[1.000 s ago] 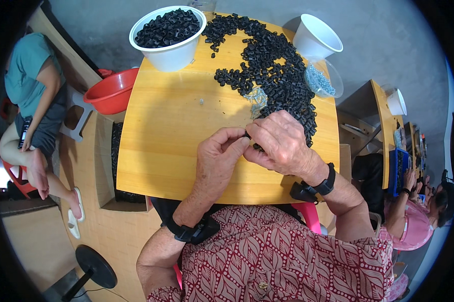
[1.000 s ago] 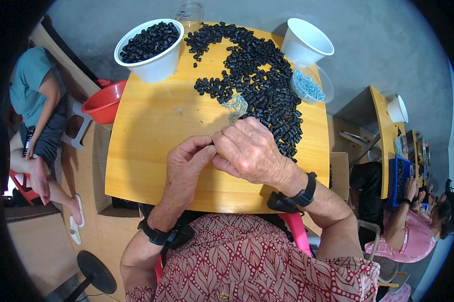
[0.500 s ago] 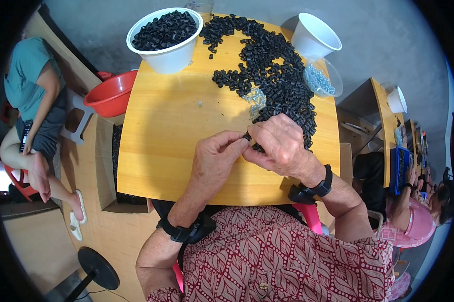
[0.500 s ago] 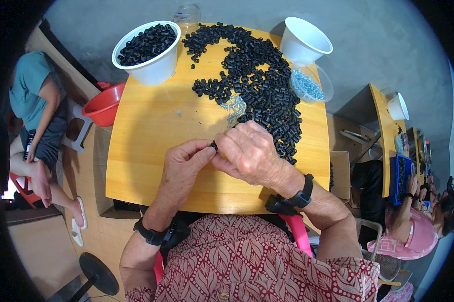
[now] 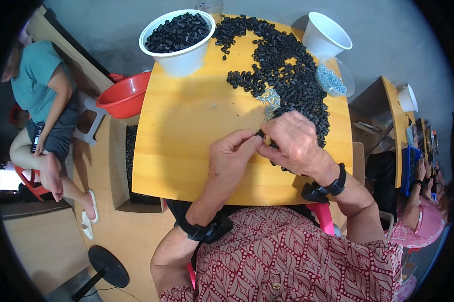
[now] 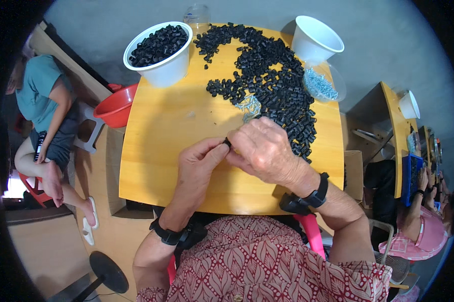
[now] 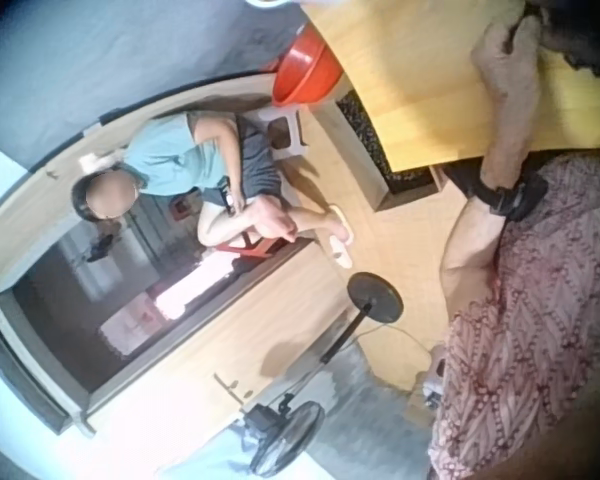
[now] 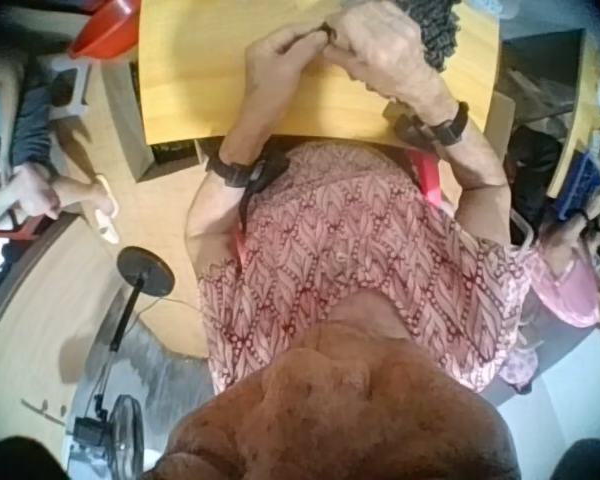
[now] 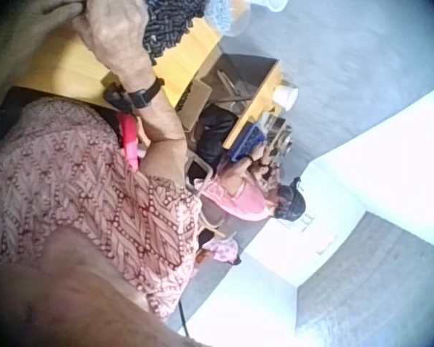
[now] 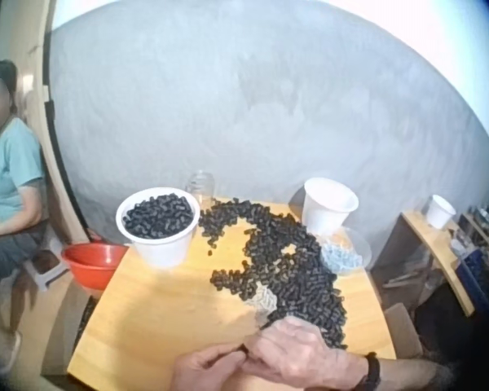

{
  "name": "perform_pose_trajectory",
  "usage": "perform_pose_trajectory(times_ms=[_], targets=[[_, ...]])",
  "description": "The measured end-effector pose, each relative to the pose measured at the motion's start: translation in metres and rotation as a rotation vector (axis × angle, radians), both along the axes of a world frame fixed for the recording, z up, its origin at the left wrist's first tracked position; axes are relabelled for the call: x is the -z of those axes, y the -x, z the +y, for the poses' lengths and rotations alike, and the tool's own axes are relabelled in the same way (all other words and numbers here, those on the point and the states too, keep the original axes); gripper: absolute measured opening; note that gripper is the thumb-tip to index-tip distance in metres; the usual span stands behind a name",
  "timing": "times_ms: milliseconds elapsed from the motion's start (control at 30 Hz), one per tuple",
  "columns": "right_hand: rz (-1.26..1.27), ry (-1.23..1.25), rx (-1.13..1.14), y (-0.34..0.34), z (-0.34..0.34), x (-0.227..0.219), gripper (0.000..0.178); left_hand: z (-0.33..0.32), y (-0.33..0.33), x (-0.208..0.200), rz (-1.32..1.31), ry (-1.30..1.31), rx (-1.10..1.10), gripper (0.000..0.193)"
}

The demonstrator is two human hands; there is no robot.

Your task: Manually assembling small black plastic components by joining two parts together.

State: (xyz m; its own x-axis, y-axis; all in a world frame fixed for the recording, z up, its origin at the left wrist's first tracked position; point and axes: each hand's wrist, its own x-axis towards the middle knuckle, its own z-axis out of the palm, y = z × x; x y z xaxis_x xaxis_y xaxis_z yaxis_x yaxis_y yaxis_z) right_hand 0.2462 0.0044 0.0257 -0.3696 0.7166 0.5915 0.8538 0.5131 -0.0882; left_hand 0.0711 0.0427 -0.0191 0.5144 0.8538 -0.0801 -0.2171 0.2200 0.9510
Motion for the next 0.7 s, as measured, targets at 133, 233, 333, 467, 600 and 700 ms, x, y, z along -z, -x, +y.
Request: perform_pose_trajectory(times_ms=[133, 233, 333, 467, 600, 700], targets=[[0.021, -0.054, -0.012, 0.000, 0.006, -0.006, 0.029, 0.008, 0.002, -0.014, 0.024, -0.088, 0.023, 0.022], [0.029, -0.061, -0.014, 0.002, 0.007, -0.010, 0.028, 0.014, 0.006, -0.014, 0.059, -0.120, 0.083, 0.022], [0.030, -0.074, -0.026, 0.001, 0.007, -0.006, 0.028, 0.015, 0.007, -0.010, 0.025, -0.104, 0.124, 0.022], [0.064, -0.107, -0.055, 0.001, 0.008, 0.000, 0.027, 0.009, 0.003, -0.013, 0.007, -0.130, 0.055, 0.022], [0.063, -0.122, -0.040, 0.001, 0.007, -0.001, 0.025, 0.013, 0.003, -0.019, 0.045, -0.178, 0.097, 0.022], [0.047, -0.142, -0.022, 0.000, 0.014, -0.007, 0.025, 0.017, 0.002, -0.014, 0.089, -0.107, 0.062, 0.025]])
